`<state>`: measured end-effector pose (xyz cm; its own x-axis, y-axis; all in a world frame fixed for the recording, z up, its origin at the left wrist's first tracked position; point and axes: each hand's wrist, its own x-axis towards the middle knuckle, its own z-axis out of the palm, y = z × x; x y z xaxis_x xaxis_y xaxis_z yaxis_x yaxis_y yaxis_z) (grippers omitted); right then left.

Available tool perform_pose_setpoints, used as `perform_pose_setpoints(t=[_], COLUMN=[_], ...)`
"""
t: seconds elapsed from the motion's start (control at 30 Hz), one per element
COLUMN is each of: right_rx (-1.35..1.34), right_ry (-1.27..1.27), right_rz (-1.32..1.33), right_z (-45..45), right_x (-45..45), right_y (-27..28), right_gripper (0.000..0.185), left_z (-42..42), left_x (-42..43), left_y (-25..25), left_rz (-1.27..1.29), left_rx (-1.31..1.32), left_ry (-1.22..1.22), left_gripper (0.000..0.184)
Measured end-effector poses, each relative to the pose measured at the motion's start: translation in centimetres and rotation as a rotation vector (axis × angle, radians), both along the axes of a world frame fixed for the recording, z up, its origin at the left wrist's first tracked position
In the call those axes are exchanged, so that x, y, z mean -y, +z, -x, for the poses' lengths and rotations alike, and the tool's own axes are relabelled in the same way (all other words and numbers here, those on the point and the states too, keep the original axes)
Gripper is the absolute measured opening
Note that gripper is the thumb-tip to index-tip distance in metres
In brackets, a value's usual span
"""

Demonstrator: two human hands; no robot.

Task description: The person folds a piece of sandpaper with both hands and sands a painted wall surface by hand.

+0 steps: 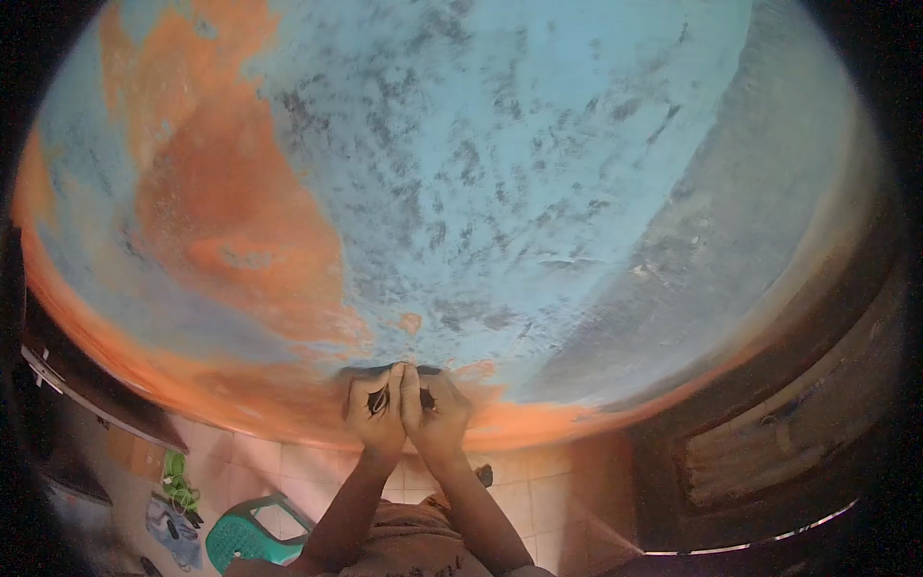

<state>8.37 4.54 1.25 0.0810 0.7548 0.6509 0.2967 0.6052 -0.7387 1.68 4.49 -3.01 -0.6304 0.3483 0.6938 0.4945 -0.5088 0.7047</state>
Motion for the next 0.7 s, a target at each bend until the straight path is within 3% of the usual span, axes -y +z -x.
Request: perform_pose_setpoints(t=[0.1,0.27,0.47,0.57,0.7], right_rx=[-0.013,-0.033,-0.068,-0.017,-0.059], right_ry=[-0.028,-0.018,0.023,0.029,0.027], right_rz=[-0.027,-0.066,-0.047,-0.043,-0.024], right_z=[0.3,-0.1,0.2,-0.1,0.0], right_x=[0.0,-0.7,-0.7,-0.8,-0.7], right_y=[1.4,-0.8,0.3,-0.8,-0.8], right_gripper=[0.014,0.019,0.018,0.018,0.019], left_z=[0.2,-0.2,0.0,0.1,-0.3], left_x=[0.2,-0.5,-0.2,-0.5,0.1], left_y=[1.2,-1.9,1.8,-0.7,-0.4], left_rz=[0.045,0.036,-0.030,0.005,0.084], left_rx=[-0.007,0.073,0.025,0.020,-0.001], left_ry=[0.018,-0.051,-0.009,-0.005,0.013], left_gripper=[0.018,0.015,0.018,0.019,0.017])
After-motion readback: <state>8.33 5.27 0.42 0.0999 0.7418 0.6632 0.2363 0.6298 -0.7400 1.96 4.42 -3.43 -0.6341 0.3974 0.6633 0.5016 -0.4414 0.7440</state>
